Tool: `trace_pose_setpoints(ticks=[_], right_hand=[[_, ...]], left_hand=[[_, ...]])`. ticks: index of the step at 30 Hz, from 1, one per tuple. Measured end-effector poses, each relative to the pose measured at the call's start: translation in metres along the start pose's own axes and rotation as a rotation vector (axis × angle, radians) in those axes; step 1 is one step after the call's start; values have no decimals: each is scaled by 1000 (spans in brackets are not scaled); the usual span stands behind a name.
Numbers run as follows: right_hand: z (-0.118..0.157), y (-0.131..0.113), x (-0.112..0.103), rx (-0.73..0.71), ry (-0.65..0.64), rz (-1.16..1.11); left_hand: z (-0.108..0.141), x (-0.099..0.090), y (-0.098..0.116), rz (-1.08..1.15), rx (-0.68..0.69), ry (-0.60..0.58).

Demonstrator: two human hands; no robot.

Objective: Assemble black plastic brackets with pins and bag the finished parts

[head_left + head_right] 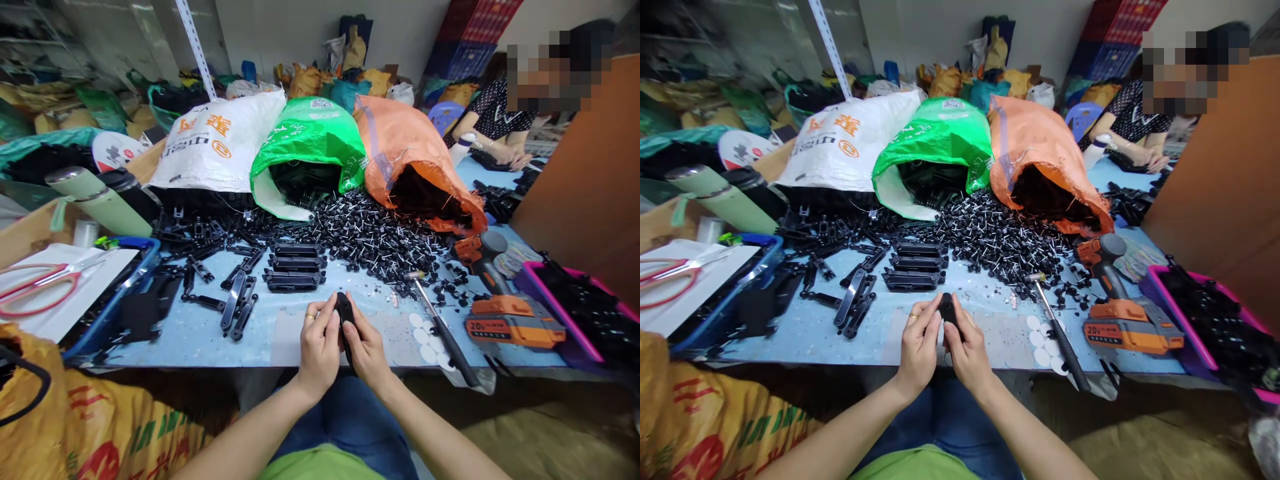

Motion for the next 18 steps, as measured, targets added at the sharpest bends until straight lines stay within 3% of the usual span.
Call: trace_pose_setpoints(ticks=[3,7,15,18], right_hand=[[3,-21,-8,-174,80,57],[2,-30,-9,-265,95,87],[-11,5,-1,-90,88,73],[-23,15,10,-76,-27,128]], left_hand=[[-2,-3,18,33,128,-3],[-6,4,25,63,197,-64],[-24,18,-7,-32,62,-61],[-31,22,-31,-74,-18,-37]])
Point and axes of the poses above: each hand's wrist, its own z-axis away from the middle knuckle, its own x-axis out of the palm, y = z × x, the point moved 10 cm from there along -z, towards the middle knuckle, and after that the axes turned 13 degrees about y, right-handed, at the moved point
